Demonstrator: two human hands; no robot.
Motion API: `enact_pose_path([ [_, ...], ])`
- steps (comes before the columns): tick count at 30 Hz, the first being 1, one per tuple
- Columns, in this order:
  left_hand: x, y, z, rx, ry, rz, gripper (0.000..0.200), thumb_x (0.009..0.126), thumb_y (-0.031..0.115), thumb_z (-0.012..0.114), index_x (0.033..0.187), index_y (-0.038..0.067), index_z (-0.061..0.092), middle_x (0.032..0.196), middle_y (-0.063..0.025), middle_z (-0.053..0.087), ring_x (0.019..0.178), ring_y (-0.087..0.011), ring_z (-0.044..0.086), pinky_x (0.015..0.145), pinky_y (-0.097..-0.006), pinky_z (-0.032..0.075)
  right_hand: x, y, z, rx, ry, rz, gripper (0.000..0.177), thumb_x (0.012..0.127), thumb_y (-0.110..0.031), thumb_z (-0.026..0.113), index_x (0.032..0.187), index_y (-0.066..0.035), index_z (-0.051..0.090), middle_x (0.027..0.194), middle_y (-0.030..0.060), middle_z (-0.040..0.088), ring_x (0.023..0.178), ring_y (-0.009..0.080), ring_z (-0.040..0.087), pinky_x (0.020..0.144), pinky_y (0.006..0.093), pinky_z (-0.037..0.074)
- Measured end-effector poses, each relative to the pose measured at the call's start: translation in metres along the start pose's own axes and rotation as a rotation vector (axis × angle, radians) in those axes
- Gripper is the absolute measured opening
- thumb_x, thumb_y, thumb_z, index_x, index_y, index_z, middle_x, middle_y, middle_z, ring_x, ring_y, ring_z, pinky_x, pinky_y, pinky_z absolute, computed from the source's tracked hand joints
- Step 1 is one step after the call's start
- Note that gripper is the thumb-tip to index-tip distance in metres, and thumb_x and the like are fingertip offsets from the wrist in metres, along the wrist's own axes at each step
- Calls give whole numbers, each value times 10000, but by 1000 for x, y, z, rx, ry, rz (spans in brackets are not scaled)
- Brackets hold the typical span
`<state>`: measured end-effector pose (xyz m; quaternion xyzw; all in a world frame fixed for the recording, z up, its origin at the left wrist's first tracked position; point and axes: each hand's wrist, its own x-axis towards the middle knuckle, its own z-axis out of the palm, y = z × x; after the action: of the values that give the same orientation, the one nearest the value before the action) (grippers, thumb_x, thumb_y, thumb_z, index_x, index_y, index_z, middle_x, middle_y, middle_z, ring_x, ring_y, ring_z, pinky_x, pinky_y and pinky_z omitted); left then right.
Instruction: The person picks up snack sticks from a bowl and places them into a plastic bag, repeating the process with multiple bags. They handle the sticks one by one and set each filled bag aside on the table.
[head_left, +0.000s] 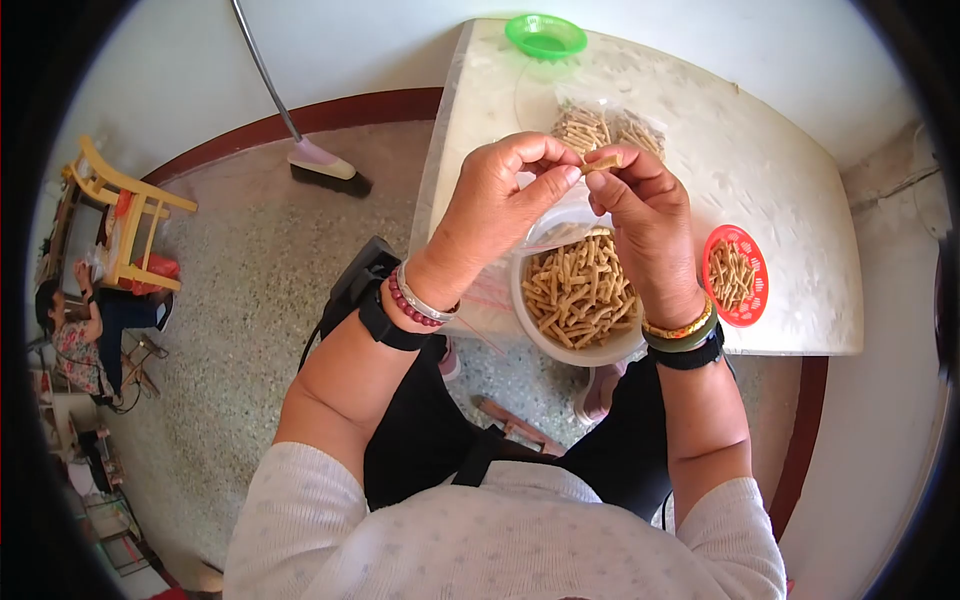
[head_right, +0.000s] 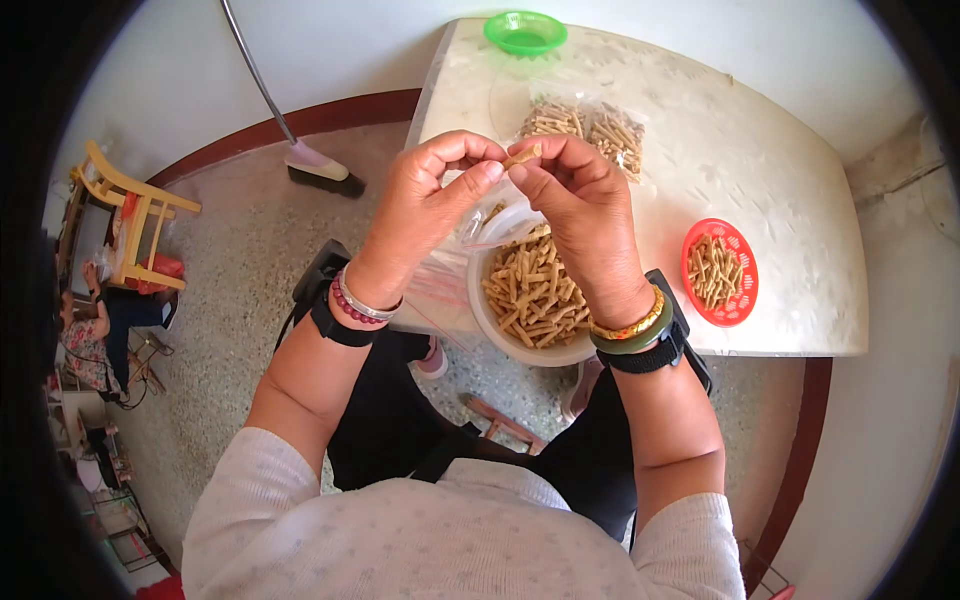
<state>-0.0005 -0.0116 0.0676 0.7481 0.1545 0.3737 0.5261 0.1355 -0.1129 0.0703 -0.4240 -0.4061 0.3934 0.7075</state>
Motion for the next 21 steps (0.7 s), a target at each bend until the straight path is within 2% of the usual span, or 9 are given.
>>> enact_pose_path([
  [4, 6, -5, -17, 352, -59, 67, 349, 805, 235, 745, 1051, 12, 637, 906, -53, 635, 796, -122, 568, 722, -288, 476, 2, -11, -7, -69, 55, -42, 57, 896, -11, 603, 943, -40, 591, 977, 62, 679, 825, 57, 560, 721, 201, 446],
  [7, 0, -15, -15, 532, -194, -76, 337, 802, 232, 740, 1042, 17, 641, 918, -71, 631, 777, -126, 554, 694, -290, 468, -3, -23, -8, -311, 30, -66, 49, 915, -36, 587, 959, -26, 570, 951, 54, 680, 802, 67, 589, 673, 214, 459],
  [8, -2, -25, -12, 556, -174, -36, 289, 814, 227, 720, 999, 16, 652, 828, -66, 627, 717, -135, 550, 663, -287, 469, -3, -19, -6, -311, 23, -59, 49, 915, -36, 587, 959, -26, 570, 951, 54, 680, 802, 67, 589, 673, 214, 459],
  [10, 2, -36, -12, 536, -156, -103, 248, 829, 215, 705, 966, 13, 659, 771, -39, 615, 675, -117, 534, 633, -272, 460, -6, -4, -2, -475, 24, -252, 71, 905, -39, 591, 966, -15, 566, 883, 83, 690, 758, 144, 649, 654, 262, 496],
  [11, 4, -38, -12, 516, -143, -161, 213, 845, 202, 690, 932, 10, 666, 714, -12, 603, 634, -99, 517, 603, -258, 451, -6, 1, -3, -474, 25, -249, 71, 905, -39, 591, 966, -15, 566, 883, 83, 690, 758, 144, 649, 654, 262, 496],
  [12, 5, -40, -12, 516, -144, -161, 213, 845, 202, 690, 932, 10, 666, 714, -12, 603, 634, -99, 517, 603, -258, 451, -5, 5, -5, -655, -16, -269, 93, 891, -37, 601, 975, -15, 567, 848, 111, 683, 751, 194, 665, 654, 287, 509],
  [14, 8, -40, -11, 226, -71, -238, 172, 889, 177, 649, 882, 7, 672, 651, 44, 569, 583, -53, 480, 549, -214, 409, -3, 5, -2, -905, -61, -286, 141, 850, -75, 644, 965, -38, 572, 774, 160, 660, 699, 308, 664, 608, 346, 522],
  [18, 11, -46, -11, 118, -36, -287, 153, 911, 146, 627, 873, 6, 675, 684, 58, 572, 604, -14, 465, 527, -187, 368, 1, 17, -5, -1192, -97, -305, 127, 848, -173, 648, 897, -78, 581, 709, 101, 657, 646, 309, 645, 551, 385, 503],
  [21, 12, -45, -12, 127, 35, -198, 147, 905, 137, 638, 876, -4, 672, 685, 58, 573, 601, -11, 454, 521, -190, 362, 2, 24, -6, -1338, -127, -303, 122, 842, -195, 656, 872, -91, 599, 675, 96, 638, 623, 296, 641, 540, 386, 504],
])
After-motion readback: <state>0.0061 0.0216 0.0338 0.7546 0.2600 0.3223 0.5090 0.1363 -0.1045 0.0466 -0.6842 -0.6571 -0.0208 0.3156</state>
